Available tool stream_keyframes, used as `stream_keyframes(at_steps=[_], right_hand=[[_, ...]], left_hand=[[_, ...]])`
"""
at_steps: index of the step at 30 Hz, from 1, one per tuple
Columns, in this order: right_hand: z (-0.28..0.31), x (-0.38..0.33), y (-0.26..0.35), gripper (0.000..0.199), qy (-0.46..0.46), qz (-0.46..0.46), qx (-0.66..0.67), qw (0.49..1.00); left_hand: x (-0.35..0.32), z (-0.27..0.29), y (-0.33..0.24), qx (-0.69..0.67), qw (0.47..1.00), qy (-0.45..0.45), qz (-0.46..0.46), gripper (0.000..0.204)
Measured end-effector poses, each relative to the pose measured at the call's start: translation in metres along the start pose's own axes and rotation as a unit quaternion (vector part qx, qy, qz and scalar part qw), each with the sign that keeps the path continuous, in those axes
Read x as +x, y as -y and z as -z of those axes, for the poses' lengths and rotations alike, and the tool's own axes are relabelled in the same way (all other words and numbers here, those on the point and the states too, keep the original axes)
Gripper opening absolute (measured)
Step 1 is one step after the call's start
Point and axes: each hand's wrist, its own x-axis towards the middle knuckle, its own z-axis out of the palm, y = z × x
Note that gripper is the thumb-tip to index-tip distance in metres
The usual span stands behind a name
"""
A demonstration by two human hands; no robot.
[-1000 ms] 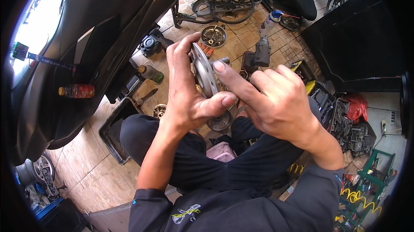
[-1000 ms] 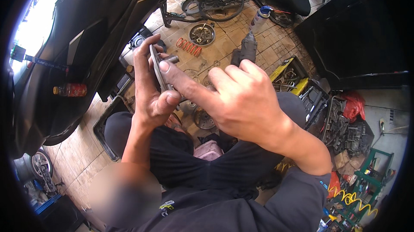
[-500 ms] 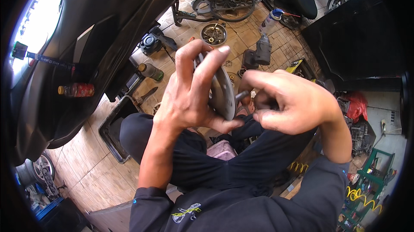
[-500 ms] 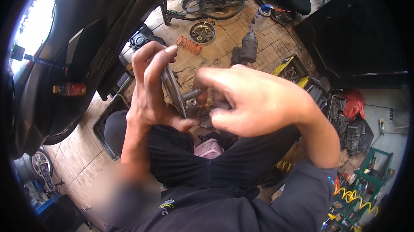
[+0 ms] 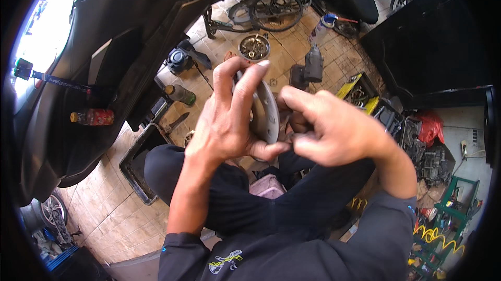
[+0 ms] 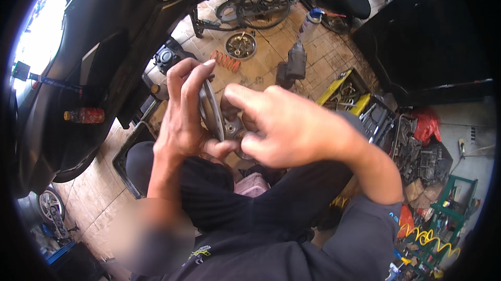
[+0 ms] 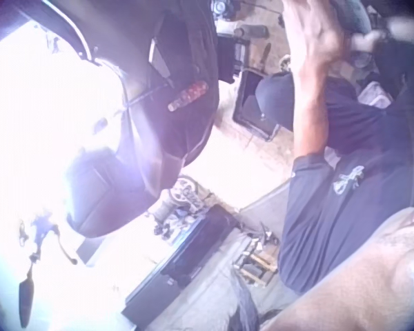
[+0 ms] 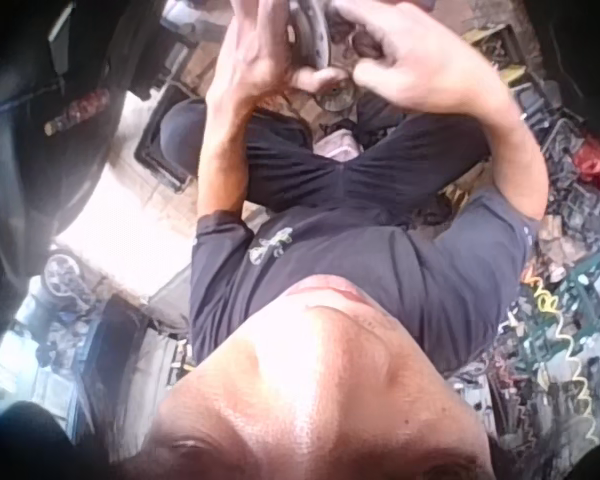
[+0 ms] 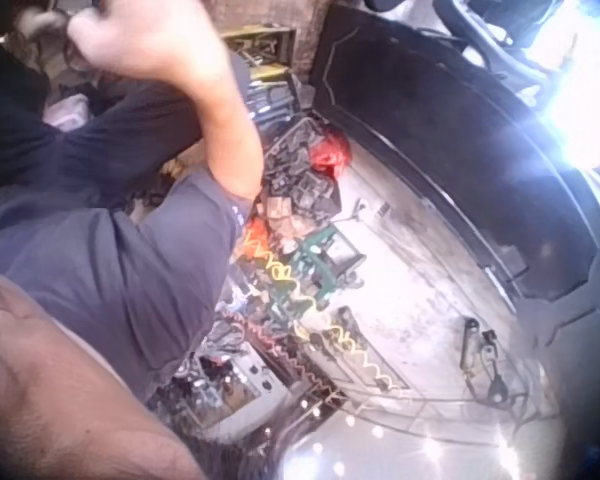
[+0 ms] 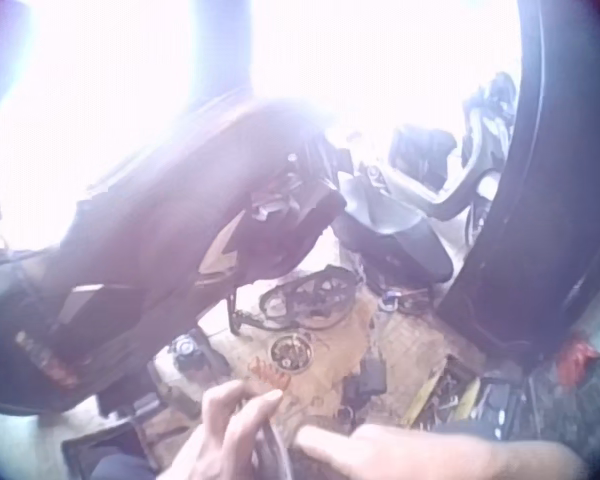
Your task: The person assembles clutch components by placing small metal pieces into a clutch housing and then attaching circular metal plates together.
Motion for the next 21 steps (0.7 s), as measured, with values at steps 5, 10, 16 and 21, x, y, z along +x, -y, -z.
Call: stream_keyframes(at_steps=[5, 10, 16, 21], right_hand=[[0.026, -0.004, -0.018, 0.039, 0.126, -0.019, 0.279, 0.952], [0.071, -0.053, -0.075, 0.059, -0.215, -0.063, 0.143, 0.964], [-0.009, -0.121, -0.270, 0.042, -0.114, -0.280, -0.057, 0.952], [-0.122, -0.054, -0.320, 0.040, 0.013, -0.306, -0.127, 0.943]], left_hand=[[0.005, 0.018, 0.004, -0.052, 0.996, -0.072, 0.006, 0.121], [0.001, 0.029, 0.016, -0.490, 0.809, -0.250, 0.206, 0.096], [-0.015, 0.060, 0.016, -0.692, 0.530, -0.383, 0.307, 0.083], [-0.013, 0.058, 0.021, -0.728, 0.444, -0.410, 0.324, 0.079]])
